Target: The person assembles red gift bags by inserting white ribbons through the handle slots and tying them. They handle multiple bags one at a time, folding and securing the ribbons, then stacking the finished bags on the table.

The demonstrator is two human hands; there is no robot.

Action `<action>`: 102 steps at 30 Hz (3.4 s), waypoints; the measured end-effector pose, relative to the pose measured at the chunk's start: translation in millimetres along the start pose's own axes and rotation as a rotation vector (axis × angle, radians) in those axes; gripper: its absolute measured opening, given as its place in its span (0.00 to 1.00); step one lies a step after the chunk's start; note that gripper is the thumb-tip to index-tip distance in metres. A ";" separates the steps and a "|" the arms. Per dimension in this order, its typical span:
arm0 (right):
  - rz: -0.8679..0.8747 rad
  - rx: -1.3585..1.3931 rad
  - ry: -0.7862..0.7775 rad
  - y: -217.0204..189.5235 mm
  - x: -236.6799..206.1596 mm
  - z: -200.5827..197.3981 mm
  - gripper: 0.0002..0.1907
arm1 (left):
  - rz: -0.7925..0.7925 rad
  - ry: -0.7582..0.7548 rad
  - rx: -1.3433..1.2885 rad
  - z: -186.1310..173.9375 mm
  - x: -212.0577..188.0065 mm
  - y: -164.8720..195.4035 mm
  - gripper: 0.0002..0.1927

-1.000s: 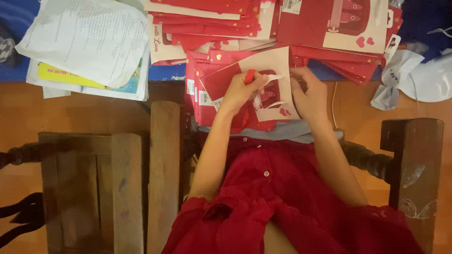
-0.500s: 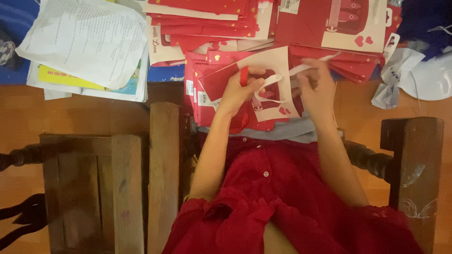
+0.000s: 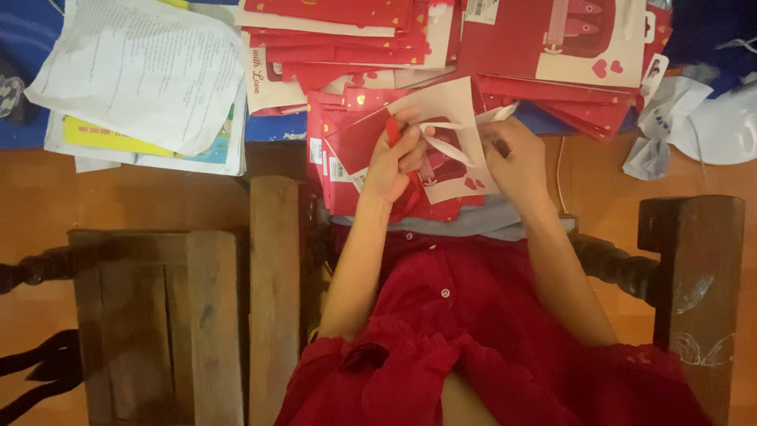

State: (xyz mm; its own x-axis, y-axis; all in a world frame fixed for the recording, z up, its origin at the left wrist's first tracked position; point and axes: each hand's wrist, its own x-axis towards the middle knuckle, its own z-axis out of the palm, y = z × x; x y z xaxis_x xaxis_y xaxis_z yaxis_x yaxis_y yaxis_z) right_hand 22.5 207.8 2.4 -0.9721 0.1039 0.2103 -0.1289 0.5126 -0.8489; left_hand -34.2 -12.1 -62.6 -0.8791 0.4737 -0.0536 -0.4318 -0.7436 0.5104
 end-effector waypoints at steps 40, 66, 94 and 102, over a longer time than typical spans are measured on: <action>-0.125 0.349 0.300 -24.0 -10.5 -20.2 0.06 | 0.014 0.282 0.763 37.6 9.6 -20.8 0.13; -0.239 -0.098 -0.123 -93.1 -7.3 -32.8 0.14 | 0.260 0.227 1.296 118.7 -26.5 -4.5 0.14; 0.205 -0.212 -0.661 -48.8 -16.5 -28.9 0.08 | -0.144 0.070 0.882 170.6 -60.4 43.5 0.09; -0.006 0.013 -0.080 -84.5 -19.1 -52.3 0.12 | 0.225 0.165 1.042 150.3 -52.1 33.3 0.10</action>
State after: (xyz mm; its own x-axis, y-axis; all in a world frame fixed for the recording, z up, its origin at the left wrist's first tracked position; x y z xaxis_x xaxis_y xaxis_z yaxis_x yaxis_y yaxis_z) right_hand 62.2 207.1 95.5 -0.9839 0.0321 0.1761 -0.1365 0.5020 -0.8541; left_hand 27.6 9.3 86.2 -0.9668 0.2490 0.0571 0.0588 -0.0004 0.9983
